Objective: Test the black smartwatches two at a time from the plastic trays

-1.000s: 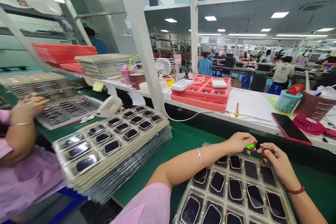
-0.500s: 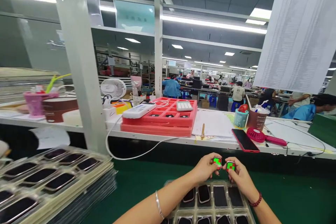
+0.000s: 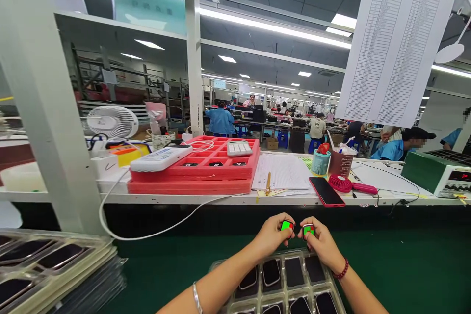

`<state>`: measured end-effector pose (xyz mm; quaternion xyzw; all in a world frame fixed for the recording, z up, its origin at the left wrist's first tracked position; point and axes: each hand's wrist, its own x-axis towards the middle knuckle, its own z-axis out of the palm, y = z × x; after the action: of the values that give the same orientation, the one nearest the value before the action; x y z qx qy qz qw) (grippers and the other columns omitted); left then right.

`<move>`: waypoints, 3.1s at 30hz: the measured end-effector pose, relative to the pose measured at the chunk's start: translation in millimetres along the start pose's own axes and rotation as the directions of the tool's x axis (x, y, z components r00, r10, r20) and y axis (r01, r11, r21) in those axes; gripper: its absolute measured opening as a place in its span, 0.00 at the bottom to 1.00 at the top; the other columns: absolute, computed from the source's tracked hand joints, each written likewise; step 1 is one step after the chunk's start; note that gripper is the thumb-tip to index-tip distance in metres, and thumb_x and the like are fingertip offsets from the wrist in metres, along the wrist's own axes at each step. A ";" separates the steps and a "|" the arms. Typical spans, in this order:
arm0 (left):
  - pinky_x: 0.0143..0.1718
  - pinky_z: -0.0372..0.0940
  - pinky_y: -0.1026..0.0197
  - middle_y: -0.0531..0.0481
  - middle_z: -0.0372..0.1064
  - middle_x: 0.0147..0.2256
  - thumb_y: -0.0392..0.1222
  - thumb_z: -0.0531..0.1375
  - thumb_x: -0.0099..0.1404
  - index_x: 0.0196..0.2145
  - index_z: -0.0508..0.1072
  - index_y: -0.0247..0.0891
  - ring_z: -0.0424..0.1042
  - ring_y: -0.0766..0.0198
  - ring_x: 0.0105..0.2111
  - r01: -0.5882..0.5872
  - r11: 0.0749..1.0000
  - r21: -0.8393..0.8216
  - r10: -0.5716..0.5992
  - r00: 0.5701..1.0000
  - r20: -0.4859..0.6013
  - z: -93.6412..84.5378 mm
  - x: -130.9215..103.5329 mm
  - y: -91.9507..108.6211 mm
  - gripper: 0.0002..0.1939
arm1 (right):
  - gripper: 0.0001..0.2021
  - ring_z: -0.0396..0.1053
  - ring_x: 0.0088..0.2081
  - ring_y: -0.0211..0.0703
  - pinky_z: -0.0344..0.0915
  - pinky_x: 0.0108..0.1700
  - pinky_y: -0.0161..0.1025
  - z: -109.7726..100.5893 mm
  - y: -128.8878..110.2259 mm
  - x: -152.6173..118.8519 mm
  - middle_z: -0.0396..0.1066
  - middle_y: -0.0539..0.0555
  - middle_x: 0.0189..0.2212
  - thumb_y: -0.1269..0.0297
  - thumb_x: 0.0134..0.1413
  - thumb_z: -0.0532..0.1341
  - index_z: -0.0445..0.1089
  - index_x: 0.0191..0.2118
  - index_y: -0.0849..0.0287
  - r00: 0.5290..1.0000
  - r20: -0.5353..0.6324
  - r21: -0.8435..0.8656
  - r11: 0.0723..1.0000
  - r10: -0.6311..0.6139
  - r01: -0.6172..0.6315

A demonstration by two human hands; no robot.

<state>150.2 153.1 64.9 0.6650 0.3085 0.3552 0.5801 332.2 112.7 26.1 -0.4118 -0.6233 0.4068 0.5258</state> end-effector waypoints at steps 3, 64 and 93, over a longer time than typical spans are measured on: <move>0.22 0.61 0.67 0.52 0.68 0.23 0.43 0.60 0.53 0.33 0.68 0.33 0.63 0.70 0.20 -0.012 1.000 0.015 0.012 1.000 0.001 0.0 0.6 0.6 0.12 | 0.14 0.56 0.21 0.32 0.54 0.22 0.30 -0.8 0.0 -0.2 0.70 0.52 0.29 0.55 0.55 0.60 0.66 0.41 0.59 1.000 -0.004 0.002 1.000 0.014 -0.014; 0.40 0.65 0.60 0.46 0.70 0.38 0.25 0.58 0.49 0.45 0.67 0.33 0.71 0.61 0.40 -0.084 0.996 -0.005 0.084 0.996 0.042 -0.4 4.1 -13.3 0.24 | 0.20 0.67 0.34 0.38 0.63 0.32 0.34 -12.4 -0.7 -3.5 0.72 0.56 0.41 0.70 0.50 0.58 0.64 0.51 0.59 1.000 0.016 -0.065 0.998 0.013 -0.012; 0.42 0.68 0.58 0.44 0.70 0.41 0.23 0.51 0.46 0.46 0.68 0.33 0.71 0.60 0.41 -0.044 0.999 -0.003 0.044 0.999 0.016 -0.5 4.1 -10.5 0.28 | 0.25 0.71 0.38 0.42 0.70 0.44 0.42 -11.0 2.4 -3.3 0.70 0.57 0.46 0.72 0.48 0.55 0.62 0.54 0.57 0.999 0.054 -0.041 0.999 -0.004 0.007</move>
<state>152.1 158.2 55.0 0.6738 0.2885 0.3628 0.5754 343.7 111.2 24.1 -0.4096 -0.6466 0.4034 0.5013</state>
